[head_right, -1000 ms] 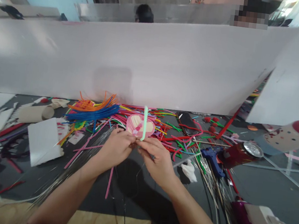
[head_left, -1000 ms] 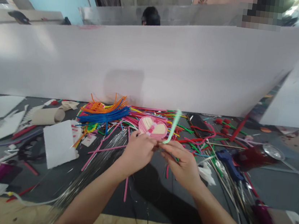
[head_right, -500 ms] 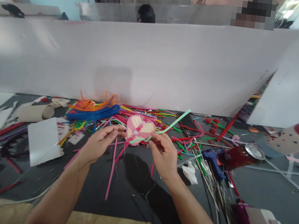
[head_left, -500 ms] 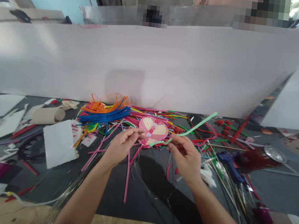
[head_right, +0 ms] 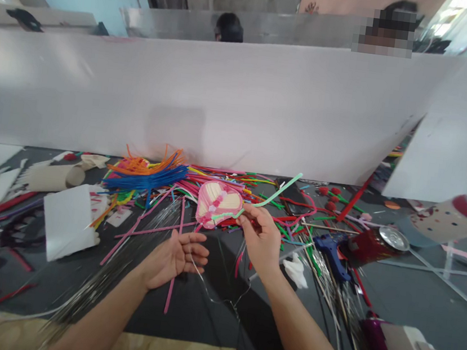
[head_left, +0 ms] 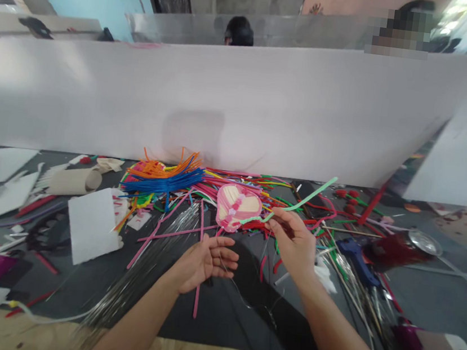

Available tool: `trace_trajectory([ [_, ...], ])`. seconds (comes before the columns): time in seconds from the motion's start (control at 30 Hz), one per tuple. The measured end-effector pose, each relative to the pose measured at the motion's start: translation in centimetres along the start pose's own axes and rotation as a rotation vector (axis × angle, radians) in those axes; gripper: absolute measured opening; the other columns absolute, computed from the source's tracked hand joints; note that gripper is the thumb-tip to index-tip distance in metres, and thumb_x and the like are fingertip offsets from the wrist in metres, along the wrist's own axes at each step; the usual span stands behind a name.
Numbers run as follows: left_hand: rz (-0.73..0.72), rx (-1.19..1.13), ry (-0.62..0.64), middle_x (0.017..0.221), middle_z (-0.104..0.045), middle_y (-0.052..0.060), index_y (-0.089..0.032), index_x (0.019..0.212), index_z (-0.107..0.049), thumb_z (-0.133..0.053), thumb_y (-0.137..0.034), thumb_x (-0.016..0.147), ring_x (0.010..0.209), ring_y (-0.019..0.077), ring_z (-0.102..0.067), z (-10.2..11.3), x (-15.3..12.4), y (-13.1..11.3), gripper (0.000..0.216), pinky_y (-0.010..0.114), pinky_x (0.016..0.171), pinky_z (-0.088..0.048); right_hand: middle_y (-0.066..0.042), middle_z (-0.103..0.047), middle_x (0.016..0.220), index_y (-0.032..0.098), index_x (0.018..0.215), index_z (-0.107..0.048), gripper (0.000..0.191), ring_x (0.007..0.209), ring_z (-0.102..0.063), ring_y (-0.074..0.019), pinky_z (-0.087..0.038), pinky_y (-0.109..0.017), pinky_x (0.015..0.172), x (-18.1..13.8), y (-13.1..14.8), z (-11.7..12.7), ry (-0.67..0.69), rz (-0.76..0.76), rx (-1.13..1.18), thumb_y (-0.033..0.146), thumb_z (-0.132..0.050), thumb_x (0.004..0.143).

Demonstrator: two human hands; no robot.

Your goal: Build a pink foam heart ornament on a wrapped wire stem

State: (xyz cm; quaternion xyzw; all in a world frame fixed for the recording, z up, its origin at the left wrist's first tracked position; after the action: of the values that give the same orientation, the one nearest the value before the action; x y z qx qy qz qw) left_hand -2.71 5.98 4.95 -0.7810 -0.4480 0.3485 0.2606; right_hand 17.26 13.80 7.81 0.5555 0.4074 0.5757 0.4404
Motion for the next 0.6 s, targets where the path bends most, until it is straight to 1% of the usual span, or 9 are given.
trace_trajectory([
  [0.03,0.001,-0.001,0.040,0.098,-0.069,0.014,-0.014,0.112,-0.057,-0.061,-0.054,0.076,0.088,0.0249,-0.066,-0.2,-0.2,0.2,0.054,0.042,0.080,-0.051,-0.003,-0.059,0.092,0.022,0.098,-0.064,0.019,0.075,-0.063,-0.0156,-0.055,-0.032,0.072,0.1,-0.1,0.1,-0.007,-0.010,-0.002,0.028,-0.062,0.080],
  [0.1,-0.011,0.037,0.076,0.098,-0.069,0.012,-0.016,0.114,-0.055,-0.071,-0.043,0.071,0.089,0.0236,-0.066,-0.7,-0.6,0.4,0.053,0.040,0.080,-0.050,-0.003,-0.060,0.094,0.022,0.098,-0.064,0.020,0.075,-0.064,-0.0155,-0.055,-0.032,0.072,0.2,-0.2,0.1,-0.015,-0.015,-0.009,0.029,-0.061,0.079],
  [0.17,-0.038,0.097,0.041,0.088,-0.069,0.008,-0.017,0.111,-0.056,-0.073,-0.034,0.072,0.082,0.0193,-0.066,-0.9,-0.8,0.3,0.045,0.035,0.077,-0.050,-0.003,-0.061,0.094,0.022,0.099,-0.065,0.021,0.074,-0.064,-0.0155,-0.054,-0.032,0.072,0.2,-0.3,0.1,-0.020,0.004,-0.030,0.029,-0.061,0.080],
  [0.23,-0.078,0.153,-0.034,0.074,-0.068,0.005,-0.015,0.102,-0.059,-0.071,-0.030,0.075,0.070,0.0145,-0.065,-0.9,-0.7,-0.1,0.033,0.027,0.070,-0.049,-0.003,-0.061,0.092,0.021,0.100,-0.065,0.022,0.076,-0.063,-0.0160,-0.053,-0.032,0.072,0.2,-0.3,0.0,-0.013,0.049,-0.069,0.029,-0.061,0.080],
  [0.3,-0.128,0.186,-0.114,0.066,-0.066,0.003,-0.013,0.094,-0.062,-0.071,-0.030,0.075,0.063,0.0114,-0.062,-0.5,-0.5,-1.0,0.027,0.022,0.064,-0.046,-0.004,-0.061,0.090,0.022,0.103,-0.065,0.025,0.080,-0.062,-0.0167,-0.052,-0.031,0.073,0.0,-0.3,-0.1,0.012,0.094,-0.096,0.029,-0.061,0.079],
  [0.4,-0.208,0.194,-0.190,0.064,-0.064,0.002,-0.013,0.096,-0.063,-0.070,-0.030,0.075,0.059,0.0098,-0.060,0.5,-0.1,-2.7,0.028,0.019,0.059,-0.044,-0.004,-0.061,0.092,0.023,0.107,-0.065,0.029,0.084,-0.061,-0.0171,-0.052,-0.031,0.075,-0.6,-0.7,-0.4,0.056,0.093,-0.105,0.029,-0.062,0.079],
  [0.5,-0.227,0.129,-0.111,0.069,-0.065,0.004,-0.012,0.099,-0.063,-0.066,-0.035,0.078,0.064,0.0128,-0.062,1.3,0.3,-3.8,0.031,0.023,0.062,-0.048,-0.004,-0.061,0.096,0.023,0.109,-0.064,0.033,0.087,-0.062,-0.0179,-0.052,-0.033,0.079,-1.7,-1.4,-0.8,0.054,0.011,-0.047,0.030,-0.065,0.076],
  [0.57,-0.220,0.010,-0.052,0.076,-0.066,0.006,-0.013,0.096,-0.064,-0.063,-0.041,0.079,0.071,0.0164,-0.064,1.6,0.8,-3.8,0.033,0.028,0.066,-0.052,-0.005,-0.063,0.099,0.023,0.110,-0.063,0.037,0.090,-0.063,-0.0188,-0.051,-0.036,0.083,-2.6,-1.9,-1.4,0.035,-0.062,0.058,0.029,-0.067,0.074],
  [0.6,-0.215,-0.057,-0.048,0.077,-0.066,0.006,-0.013,0.092,-0.064,-0.061,-0.043,0.080,0.073,0.0172,-0.065,1.6,1.1,-3.5,0.033,0.030,0.066,-0.053,-0.005,-0.064,0.099,0.022,0.110,-0.063,0.038,0.092,-0.063,-0.0192,-0.051,-0.037,0.085,-3.0,-2.2,-1.8,0.022,-0.103,0.119,0.029,-0.069,0.073],
])
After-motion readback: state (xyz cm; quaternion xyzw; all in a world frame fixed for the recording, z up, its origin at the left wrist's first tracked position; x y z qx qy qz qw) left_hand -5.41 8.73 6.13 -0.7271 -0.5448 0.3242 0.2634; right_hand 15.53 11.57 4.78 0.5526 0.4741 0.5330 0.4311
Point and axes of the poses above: each hand's wrist, its own x-axis towards the middle knuckle, its own z-axis out of the back of the hand, y = z × x, the point moved 2 cm from there along x, towards the middle knuckle
